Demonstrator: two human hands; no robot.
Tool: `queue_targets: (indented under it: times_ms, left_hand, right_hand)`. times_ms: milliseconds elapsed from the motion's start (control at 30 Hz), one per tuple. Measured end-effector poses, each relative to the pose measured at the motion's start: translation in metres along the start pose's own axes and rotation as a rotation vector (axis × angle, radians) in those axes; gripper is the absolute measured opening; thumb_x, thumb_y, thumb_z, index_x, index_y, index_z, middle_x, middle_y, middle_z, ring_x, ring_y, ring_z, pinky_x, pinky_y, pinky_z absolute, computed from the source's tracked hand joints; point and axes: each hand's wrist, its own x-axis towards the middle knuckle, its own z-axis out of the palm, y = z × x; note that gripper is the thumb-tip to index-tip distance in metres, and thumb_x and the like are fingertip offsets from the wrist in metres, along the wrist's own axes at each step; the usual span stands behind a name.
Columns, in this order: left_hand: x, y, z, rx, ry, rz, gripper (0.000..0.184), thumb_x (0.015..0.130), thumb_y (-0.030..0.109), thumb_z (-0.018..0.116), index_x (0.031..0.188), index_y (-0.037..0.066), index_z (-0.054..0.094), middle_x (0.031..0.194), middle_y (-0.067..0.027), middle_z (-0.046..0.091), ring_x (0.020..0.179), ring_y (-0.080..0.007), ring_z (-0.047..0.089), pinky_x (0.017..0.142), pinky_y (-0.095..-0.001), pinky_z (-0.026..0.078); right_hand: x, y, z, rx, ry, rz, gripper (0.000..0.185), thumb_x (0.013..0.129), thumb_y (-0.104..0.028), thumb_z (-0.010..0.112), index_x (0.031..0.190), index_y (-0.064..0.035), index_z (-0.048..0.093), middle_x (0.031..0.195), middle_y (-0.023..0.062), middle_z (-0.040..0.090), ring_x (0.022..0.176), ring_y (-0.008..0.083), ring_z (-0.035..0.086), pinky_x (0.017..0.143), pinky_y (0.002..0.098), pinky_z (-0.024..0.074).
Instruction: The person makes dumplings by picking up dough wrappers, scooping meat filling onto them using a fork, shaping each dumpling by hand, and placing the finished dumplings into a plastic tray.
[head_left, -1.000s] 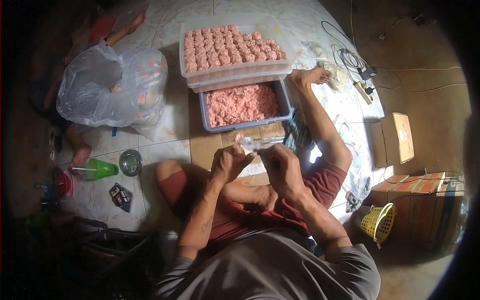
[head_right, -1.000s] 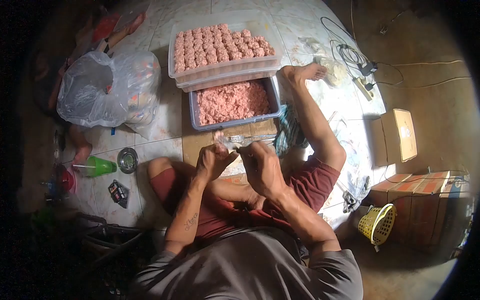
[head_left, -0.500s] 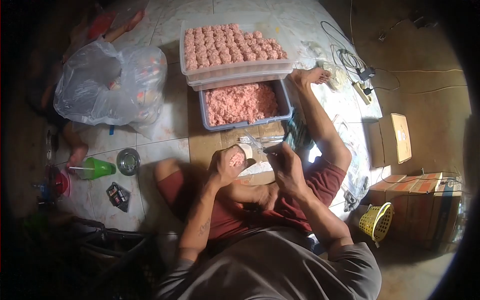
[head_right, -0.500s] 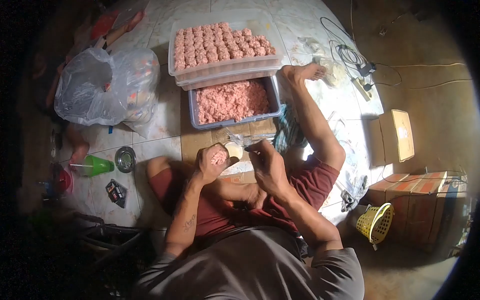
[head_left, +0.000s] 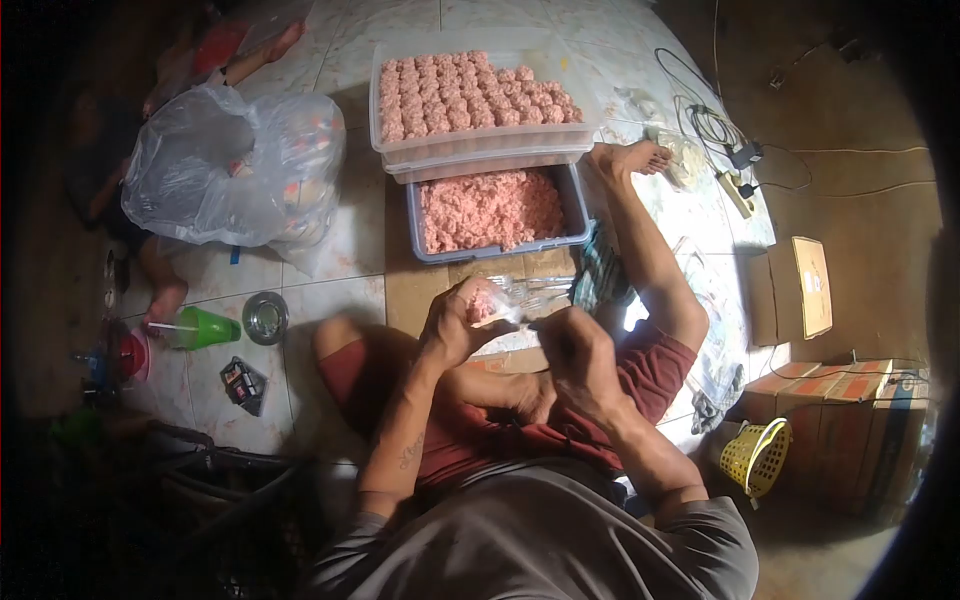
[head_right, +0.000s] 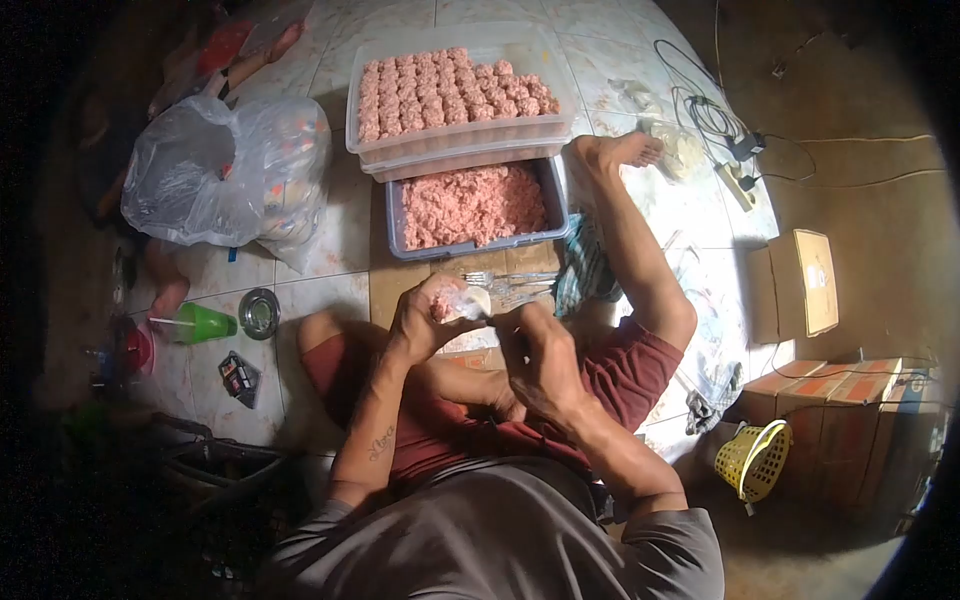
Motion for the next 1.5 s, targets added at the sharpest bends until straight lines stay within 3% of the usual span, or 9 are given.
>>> queue_targets:
  times_ms: [33, 433, 633, 900, 1033, 1133, 1233, 1267, 1500]
  left_hand:
    - [0.0, 0.009, -0.004, -0.088, -0.011, -0.028, 0.039, 0.078, 0.025, 0.088, 0.102, 0.003, 0.067, 0.072, -0.0083, 0.063, 0.064, -0.0125, 0.054, 0.062, -0.0304, 0.049]
    - [0.003, 0.004, 0.002, -0.245, 0.049, 0.122, 0.028, 0.079, 0.023, 0.084, 0.091, 0.004, 0.067, 0.073, -0.0134, 0.068, 0.069, -0.0314, 0.068, 0.064, -0.0408, 0.053]
    - [0.008, -0.012, 0.002, 0.046, -0.125, 0.062, 0.018, 0.08, 0.012, 0.076, 0.094, 0.005, 0.068, 0.073, -0.0133, 0.069, 0.071, -0.0259, 0.072, 0.066, -0.0368, 0.055]
    - [0.006, -0.031, 0.018, -0.54, -0.077, 0.087, 0.028, 0.079, 0.017, 0.087, 0.09, 0.003, 0.065, 0.074, -0.0037, 0.066, 0.065, -0.011, 0.06, 0.063, -0.0317, 0.052]
    - [0.009, -0.007, 0.006, -0.032, -0.167, -0.081, 0.035, 0.08, 0.03, 0.085, 0.093, 0.004, 0.066, 0.08, -0.0173, 0.07, 0.077, -0.035, 0.07, 0.07, -0.0416, 0.055]
    - [0.007, -0.004, 0.006, -0.041, -0.028, -0.025, 0.039, 0.075, 0.027, 0.092, 0.088, 0.005, 0.063, 0.075, -0.0083, 0.067, 0.069, -0.012, 0.061, 0.065, -0.0312, 0.051]
    - [0.005, 0.0, -0.006, -0.31, -0.189, -0.068, 0.04, 0.073, 0.025, 0.093, 0.091, 0.003, 0.065, 0.077, -0.0091, 0.068, 0.073, -0.0113, 0.063, 0.068, -0.0311, 0.052]
    - [0.004, -0.001, -0.008, -0.285, -0.149, 0.074, 0.046, 0.075, 0.037, 0.09, 0.097, 0.003, 0.067, 0.082, -0.0132, 0.071, 0.077, -0.028, 0.071, 0.07, -0.0381, 0.055]
    - [0.003, 0.0, 0.016, -0.188, 0.007, 0.031, 0.034, 0.077, 0.022, 0.089, 0.096, 0.002, 0.068, 0.077, -0.0078, 0.067, 0.078, -0.0146, 0.067, 0.07, -0.033, 0.054]
  right_hand:
    - [0.002, -0.008, -0.002, -0.025, 0.051, -0.012, 0.009, 0.088, 0.004, 0.064, 0.096, 0.0008, 0.062, 0.082, 0.0199, 0.058, 0.073, 0.0368, 0.061, 0.066, 0.0422, 0.0489]
    - [0.0, -0.003, 0.003, 0.053, -0.037, 0.147, 0.004, 0.091, 0.002, 0.059, 0.092, 0.0028, 0.063, 0.088, 0.0239, 0.063, 0.082, 0.0425, 0.063, 0.073, 0.0444, 0.0504]
    - [0.003, 0.003, 0.006, -0.134, -0.127, -0.044, 0.003, 0.093, 0.001, 0.061, 0.095, 0.0024, 0.062, 0.081, 0.0201, 0.06, 0.074, 0.0304, 0.063, 0.067, 0.0388, 0.049]
    - [0.0, 0.01, 0.004, -0.07, -0.115, 0.016, 0.005, 0.094, 0.001, 0.062, 0.099, 0.0025, 0.064, 0.083, 0.0175, 0.064, 0.077, 0.0239, 0.062, 0.068, 0.0353, 0.0492]
    - [0.0, 0.006, 0.0, 0.061, -0.048, 0.212, 0.007, 0.095, 0.001, 0.062, 0.101, 0.0025, 0.065, 0.086, 0.0176, 0.065, 0.077, 0.0205, 0.063, 0.07, 0.0343, 0.0506]
    - [0.005, -0.002, -0.01, -0.026, 0.002, 0.227, 0.006, 0.095, 0.001, 0.061, 0.099, 0.0026, 0.064, 0.085, 0.0176, 0.065, 0.077, 0.0213, 0.063, 0.071, 0.0336, 0.0512]
    - [0.001, -0.006, -0.014, -0.005, 0.022, 0.217, 0.005, 0.095, 0.001, 0.06, 0.098, 0.0031, 0.063, 0.083, 0.0182, 0.064, 0.077, 0.0239, 0.064, 0.071, 0.0347, 0.051]
    - [-0.001, -0.007, -0.014, 0.002, 0.051, 0.222, 0.005, 0.095, 0.001, 0.059, 0.098, 0.0036, 0.063, 0.083, 0.0187, 0.064, 0.077, 0.0248, 0.064, 0.071, 0.0353, 0.0507]
    - [-0.007, 0.005, 0.0, 0.089, 0.017, 0.25, 0.005, 0.092, 0.002, 0.06, 0.096, 0.0021, 0.063, 0.086, 0.023, 0.063, 0.077, 0.037, 0.063, 0.07, 0.0406, 0.0495]
